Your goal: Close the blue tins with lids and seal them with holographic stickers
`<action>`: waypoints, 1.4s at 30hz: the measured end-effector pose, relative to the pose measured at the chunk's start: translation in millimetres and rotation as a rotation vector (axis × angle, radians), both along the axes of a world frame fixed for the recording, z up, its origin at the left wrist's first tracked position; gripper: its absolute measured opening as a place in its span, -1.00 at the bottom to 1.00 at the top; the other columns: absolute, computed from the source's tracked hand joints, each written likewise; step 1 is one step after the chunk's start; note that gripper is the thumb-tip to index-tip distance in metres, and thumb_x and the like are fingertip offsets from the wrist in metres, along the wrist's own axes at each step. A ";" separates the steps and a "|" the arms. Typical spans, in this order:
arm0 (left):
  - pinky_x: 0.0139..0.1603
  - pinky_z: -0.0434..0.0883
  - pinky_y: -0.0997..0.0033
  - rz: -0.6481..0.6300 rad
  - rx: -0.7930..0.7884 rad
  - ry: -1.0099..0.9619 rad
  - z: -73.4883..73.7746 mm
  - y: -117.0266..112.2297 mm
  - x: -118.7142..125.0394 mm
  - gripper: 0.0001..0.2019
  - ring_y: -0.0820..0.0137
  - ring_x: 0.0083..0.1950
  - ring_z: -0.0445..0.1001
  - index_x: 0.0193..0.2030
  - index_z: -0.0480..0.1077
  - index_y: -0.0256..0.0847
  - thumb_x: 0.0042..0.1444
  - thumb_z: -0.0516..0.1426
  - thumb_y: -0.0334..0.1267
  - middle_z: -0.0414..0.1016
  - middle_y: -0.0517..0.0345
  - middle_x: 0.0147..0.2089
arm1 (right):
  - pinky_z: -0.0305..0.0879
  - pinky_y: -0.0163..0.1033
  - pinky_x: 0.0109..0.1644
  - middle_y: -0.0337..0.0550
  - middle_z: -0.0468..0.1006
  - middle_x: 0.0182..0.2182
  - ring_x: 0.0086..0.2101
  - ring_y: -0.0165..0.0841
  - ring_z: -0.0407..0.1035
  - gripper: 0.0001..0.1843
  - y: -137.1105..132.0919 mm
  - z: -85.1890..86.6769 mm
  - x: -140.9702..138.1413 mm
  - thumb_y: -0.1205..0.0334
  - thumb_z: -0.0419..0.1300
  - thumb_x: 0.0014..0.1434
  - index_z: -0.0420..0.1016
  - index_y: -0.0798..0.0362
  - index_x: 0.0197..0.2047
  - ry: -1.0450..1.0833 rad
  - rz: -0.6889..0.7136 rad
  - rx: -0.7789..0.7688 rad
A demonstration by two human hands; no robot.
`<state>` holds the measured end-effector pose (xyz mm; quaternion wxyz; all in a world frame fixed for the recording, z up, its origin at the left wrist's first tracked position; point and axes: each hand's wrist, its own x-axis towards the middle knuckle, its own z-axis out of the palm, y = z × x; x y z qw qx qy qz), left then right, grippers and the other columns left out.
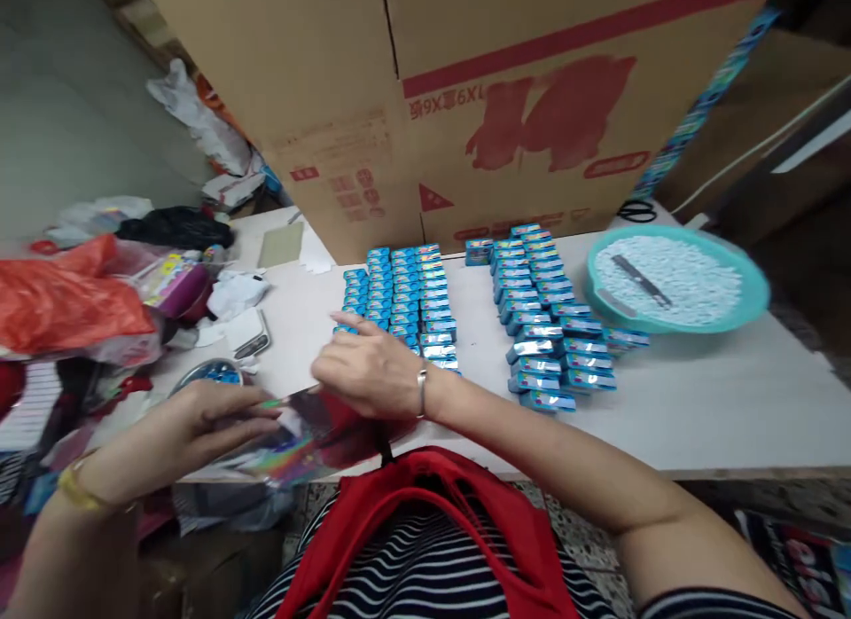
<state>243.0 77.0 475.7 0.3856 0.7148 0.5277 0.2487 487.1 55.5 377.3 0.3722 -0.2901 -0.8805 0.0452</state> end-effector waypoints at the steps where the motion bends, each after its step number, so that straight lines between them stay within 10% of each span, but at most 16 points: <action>1: -0.55 0.35 0.50 -0.043 -0.055 0.037 1.1 0.7 3.3 -0.77 0.36 -0.52 0.46 -0.46 0.54 -0.15 -0.36 0.41 -0.33 0.48 0.16 -0.55 | 0.05 -0.04 0.23 -0.20 0.47 -0.41 -0.31 -0.36 0.34 -0.78 -0.3 -4.9 10.8 0.30 -0.04 0.34 0.37 0.04 -0.31 0.029 -0.014 -0.037; 7: -0.36 0.41 0.52 -0.049 0.145 0.041 -12.7 6.9 -0.8 -0.64 0.41 -0.40 0.45 -0.17 0.58 -0.17 -0.19 0.37 -0.22 0.54 0.12 -0.41 | 0.18 -0.18 -0.11 -0.17 0.48 -0.41 -0.36 -0.34 0.32 -0.80 17.0 -20.5 41.0 0.19 0.01 0.34 0.37 0.05 -0.27 0.157 -0.080 -0.267; 14: -0.22 0.43 0.45 -0.052 0.277 0.043 -22.8 13.7 4.0 -0.70 0.40 -0.34 0.46 -0.12 0.58 -0.16 -0.04 0.30 -0.19 0.58 0.11 -0.33 | 0.23 -0.13 -0.08 -0.03 0.52 -0.19 -0.18 -0.25 0.36 -0.61 29.4 -12.6 -33.3 0.17 0.02 0.34 0.20 0.09 0.20 0.279 -0.077 -0.154; 28: -0.21 0.42 0.42 0.065 0.225 0.026 -33.8 18.3 -4.9 -0.81 0.36 -0.30 0.47 -0.27 0.58 -0.19 -0.02 0.28 -0.18 0.56 0.10 -0.34 | 0.30 -0.23 -0.15 -0.08 0.54 -0.28 -0.28 -0.34 0.38 -0.76 40.3 -19.0 -59.5 0.15 0.01 0.35 0.42 0.09 -0.14 0.462 -0.014 -0.246; 42: -0.56 0.22 0.62 0.539 -0.053 -0.459 -71.0 37.1 -5.2 -0.72 0.58 -0.55 0.25 -0.39 0.37 -0.24 -0.16 0.32 -0.16 0.34 0.29 -0.51 | 0.23 -0.25 -0.18 -0.15 0.48 -0.43 -0.35 -0.37 0.33 -0.69 58.7 -38.5 -50.4 0.16 -0.01 0.37 0.44 0.07 -0.33 0.472 -0.018 -0.365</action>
